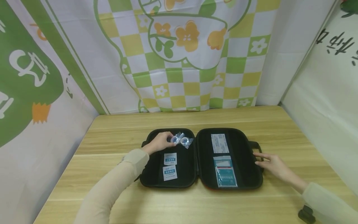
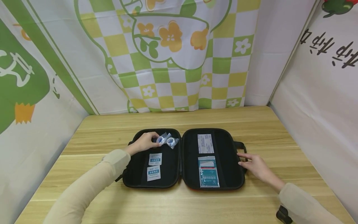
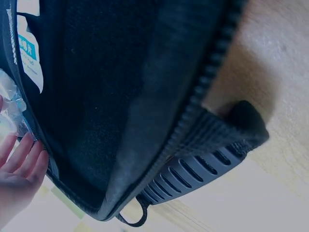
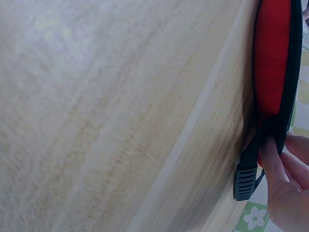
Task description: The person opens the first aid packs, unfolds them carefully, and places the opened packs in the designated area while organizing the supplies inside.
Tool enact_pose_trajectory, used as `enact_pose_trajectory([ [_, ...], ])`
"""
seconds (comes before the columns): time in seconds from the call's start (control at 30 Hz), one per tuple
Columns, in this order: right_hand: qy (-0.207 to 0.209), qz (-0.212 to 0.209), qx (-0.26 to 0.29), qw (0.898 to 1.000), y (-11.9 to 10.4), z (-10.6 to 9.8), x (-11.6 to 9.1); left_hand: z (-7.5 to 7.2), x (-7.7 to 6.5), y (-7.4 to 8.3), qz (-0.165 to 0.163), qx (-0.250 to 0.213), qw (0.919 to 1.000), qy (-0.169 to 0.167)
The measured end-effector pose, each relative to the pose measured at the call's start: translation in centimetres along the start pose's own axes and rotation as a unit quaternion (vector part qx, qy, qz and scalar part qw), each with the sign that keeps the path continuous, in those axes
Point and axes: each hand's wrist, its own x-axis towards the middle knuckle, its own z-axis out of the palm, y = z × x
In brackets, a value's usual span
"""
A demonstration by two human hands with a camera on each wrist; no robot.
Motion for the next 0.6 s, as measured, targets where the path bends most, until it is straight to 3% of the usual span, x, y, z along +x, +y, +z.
enact_pose_trajectory([
  [0.17, 0.004, -0.007, -0.002, 1.0, 0.0, 0.1, 0.0, -0.4, -0.4, -0.1, -0.024, -0.022, 0.9995, 0.007],
  [0.4, -0.001, -0.006, 0.004, 1.0, 0.1, 0.1, 0.0, -0.9, -1.2, 0.2, -0.033, -0.038, 0.9983, 0.027],
  [0.6, -0.003, 0.001, 0.006, 1.0, -0.1, 0.1, 0.1, -1.4, -1.8, -0.1, -0.061, -0.035, 0.9963, 0.05],
])
